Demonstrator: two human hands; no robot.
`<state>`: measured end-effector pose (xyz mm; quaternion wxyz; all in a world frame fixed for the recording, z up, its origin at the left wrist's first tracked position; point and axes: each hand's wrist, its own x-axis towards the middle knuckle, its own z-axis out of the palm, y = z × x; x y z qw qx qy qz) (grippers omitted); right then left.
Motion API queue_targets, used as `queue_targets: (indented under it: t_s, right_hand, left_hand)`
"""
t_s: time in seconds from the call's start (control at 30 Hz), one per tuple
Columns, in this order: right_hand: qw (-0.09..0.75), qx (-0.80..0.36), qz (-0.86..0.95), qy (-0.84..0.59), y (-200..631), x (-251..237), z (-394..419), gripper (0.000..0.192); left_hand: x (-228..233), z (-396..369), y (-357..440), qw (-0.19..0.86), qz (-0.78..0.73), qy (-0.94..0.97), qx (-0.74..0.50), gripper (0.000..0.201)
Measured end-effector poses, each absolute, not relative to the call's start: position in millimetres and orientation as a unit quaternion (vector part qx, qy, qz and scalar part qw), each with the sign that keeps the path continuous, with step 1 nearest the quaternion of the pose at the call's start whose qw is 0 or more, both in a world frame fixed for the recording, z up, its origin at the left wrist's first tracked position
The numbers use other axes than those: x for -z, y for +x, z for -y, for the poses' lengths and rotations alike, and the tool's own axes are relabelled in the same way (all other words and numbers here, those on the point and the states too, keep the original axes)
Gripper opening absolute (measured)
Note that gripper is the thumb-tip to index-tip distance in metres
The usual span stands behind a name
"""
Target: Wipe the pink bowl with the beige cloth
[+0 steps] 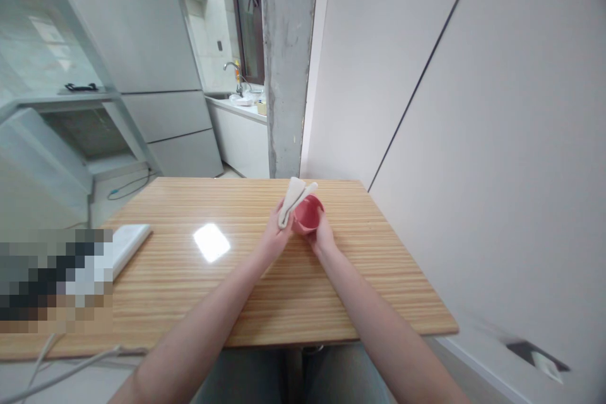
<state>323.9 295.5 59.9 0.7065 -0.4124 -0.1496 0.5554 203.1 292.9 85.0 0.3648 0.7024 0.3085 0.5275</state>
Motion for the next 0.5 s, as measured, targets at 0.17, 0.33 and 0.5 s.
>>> queue_targets:
  t_s: [0.17,0.33,0.5]
  right_hand:
    - [0.676,-0.611,0.172,-0.374,321.4,-61.2,-289.6,0.027]
    - [0.561,-0.697,0.237,-0.380,306.4,-66.9,-284.4,0.032]
    - [0.632,-0.588,0.280,-0.419,317.2,-71.1,-288.7,0.028]
  left_hand:
    - [-78.9,-289.6,206.2,0.313,-0.332,0.709,-0.538,0.053]
    - [-89.5,-298.5,189.3,0.329,-0.446,0.587,-0.590,0.042]
    - [-100.3,-301.5,183.1,0.379,-0.431,0.602,-0.556,0.026]
